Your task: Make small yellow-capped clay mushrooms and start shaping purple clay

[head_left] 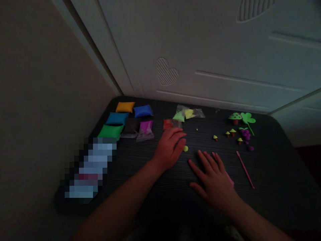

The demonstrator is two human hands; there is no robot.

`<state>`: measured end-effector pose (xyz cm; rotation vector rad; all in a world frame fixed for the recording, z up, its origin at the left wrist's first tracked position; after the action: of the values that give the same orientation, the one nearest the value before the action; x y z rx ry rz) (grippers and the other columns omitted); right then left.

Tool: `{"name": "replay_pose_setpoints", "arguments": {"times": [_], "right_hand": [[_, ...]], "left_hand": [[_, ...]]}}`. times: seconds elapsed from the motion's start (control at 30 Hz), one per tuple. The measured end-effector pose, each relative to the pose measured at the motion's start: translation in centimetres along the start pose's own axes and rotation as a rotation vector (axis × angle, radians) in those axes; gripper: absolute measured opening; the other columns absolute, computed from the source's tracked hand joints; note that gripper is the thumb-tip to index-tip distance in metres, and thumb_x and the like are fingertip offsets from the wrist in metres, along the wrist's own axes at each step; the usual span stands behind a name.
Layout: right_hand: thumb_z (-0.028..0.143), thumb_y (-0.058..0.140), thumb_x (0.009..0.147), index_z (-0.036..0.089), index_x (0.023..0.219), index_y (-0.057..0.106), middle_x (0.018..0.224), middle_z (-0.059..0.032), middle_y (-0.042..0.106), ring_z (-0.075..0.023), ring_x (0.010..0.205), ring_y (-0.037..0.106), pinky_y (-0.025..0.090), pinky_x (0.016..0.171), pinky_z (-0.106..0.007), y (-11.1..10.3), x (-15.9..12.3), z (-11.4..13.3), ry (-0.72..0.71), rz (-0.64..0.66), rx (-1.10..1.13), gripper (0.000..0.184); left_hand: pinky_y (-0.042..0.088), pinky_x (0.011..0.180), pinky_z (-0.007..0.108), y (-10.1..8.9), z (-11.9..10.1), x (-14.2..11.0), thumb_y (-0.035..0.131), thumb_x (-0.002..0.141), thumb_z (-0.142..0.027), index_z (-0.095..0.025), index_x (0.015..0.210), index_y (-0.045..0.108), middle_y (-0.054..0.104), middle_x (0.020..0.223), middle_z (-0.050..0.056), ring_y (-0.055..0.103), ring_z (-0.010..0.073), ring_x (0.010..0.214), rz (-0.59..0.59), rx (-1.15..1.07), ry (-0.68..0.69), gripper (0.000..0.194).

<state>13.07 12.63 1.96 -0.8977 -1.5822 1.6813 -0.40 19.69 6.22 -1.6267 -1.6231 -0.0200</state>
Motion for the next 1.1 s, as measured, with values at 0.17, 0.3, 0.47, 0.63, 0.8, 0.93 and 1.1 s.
{"name": "replay_pose_setpoints", "arguments": {"times": [0.17, 0.3, 0.47, 0.63, 0.8, 0.93, 1.1], "right_hand": [[0.053, 0.041, 0.084, 0.03, 0.133, 0.039, 0.145, -0.015, 0.027, -0.0323, 0.133, 0.024, 0.017, 0.104, -0.058, -0.3, 0.2, -1.6, 0.096, -0.044, -0.019, 0.054], [0.051, 0.041, 0.084, 0.03, 0.135, 0.035, 0.145, -0.0149, 0.027, -0.0311, 0.133, 0.025, 0.016, 0.104, -0.057, -0.1, -0.1, 0.2, -0.005, -0.007, -0.005, 0.055], [0.052, 0.04, 0.085, 0.03, 0.134, 0.037, 0.145, -0.0149, 0.027, -0.0314, 0.133, 0.024, 0.016, 0.104, -0.057, -0.1, 0.0, -0.9, 0.054, -0.02, -0.02, 0.053], [0.046, 0.041, 0.086, 0.023, 0.133, 0.04, 0.146, -0.0166, 0.025, -0.0322, 0.132, 0.025, 0.018, 0.104, -0.057, -0.4, -0.1, -3.5, 0.135, -0.066, -0.069, 0.052], [0.046, 0.042, 0.086, 0.028, 0.135, 0.036, 0.146, -0.0159, 0.023, -0.0325, 0.133, 0.024, 0.016, 0.103, -0.058, -0.7, -0.2, -2.1, 0.081, -0.061, -0.055, 0.052], [0.054, 0.039, 0.085, 0.033, 0.134, 0.035, 0.146, -0.014, 0.024, -0.0309, 0.133, 0.023, 0.015, 0.104, -0.057, -0.3, 0.4, -1.1, 0.017, -0.012, -0.02, 0.054], [0.056, 0.036, 0.085, 0.028, 0.133, 0.039, 0.146, -0.017, 0.025, -0.0322, 0.134, 0.022, 0.014, 0.104, -0.058, -0.4, 0.8, -2.7, 0.13, -0.021, -0.048, 0.056]], "left_hand": [[0.041, 0.092, 0.038, 0.0, -0.2, 0.0, 0.044, 0.086, -0.021, -0.018, 0.103, 0.057, 0.057, 0.107, 0.007, 0.052, 0.0186, 0.104, 0.004, -0.009, 0.01, 0.022], [0.041, 0.093, 0.037, 0.0, -0.1, 0.1, 0.044, 0.086, -0.02, -0.017, 0.103, 0.057, 0.056, 0.107, 0.008, 0.051, 0.0181, 0.105, 0.004, -0.009, 0.006, 0.022], [0.04, 0.094, 0.037, 0.0, -0.1, 0.0, 0.044, 0.086, -0.02, -0.016, 0.103, 0.057, 0.056, 0.107, 0.008, 0.05, 0.0179, 0.106, 0.005, -0.006, 0.01, 0.022], [0.041, 0.094, 0.037, -0.1, -0.1, 0.0, 0.044, 0.086, -0.021, -0.017, 0.103, 0.057, 0.056, 0.108, 0.007, 0.051, 0.0178, 0.105, -0.001, -0.009, 0.008, 0.022], [0.041, 0.094, 0.037, 0.1, -0.2, 0.0, 0.044, 0.086, -0.02, -0.016, 0.103, 0.057, 0.056, 0.108, 0.008, 0.051, 0.0179, 0.106, 0.009, -0.02, 0.015, 0.022], [0.041, 0.093, 0.038, 0.1, 0.0, 0.0, 0.044, 0.086, -0.02, -0.016, 0.103, 0.057, 0.056, 0.108, 0.008, 0.05, 0.0182, 0.106, 0.007, -0.017, 0.006, 0.022], [0.041, 0.093, 0.037, -0.1, -0.1, 0.0, 0.045, 0.085, -0.02, -0.016, 0.103, 0.057, 0.057, 0.107, 0.008, 0.051, 0.018, 0.105, -0.006, -0.011, 0.011, 0.022]]}}
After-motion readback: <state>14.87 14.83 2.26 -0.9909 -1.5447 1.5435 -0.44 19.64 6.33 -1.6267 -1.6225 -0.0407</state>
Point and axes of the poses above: each hand's wrist, its own x-axis towards the middle knuckle, its own y-axis out of the palm, z = x × y, the point moved 9 cm from there along x, towards the middle knuckle
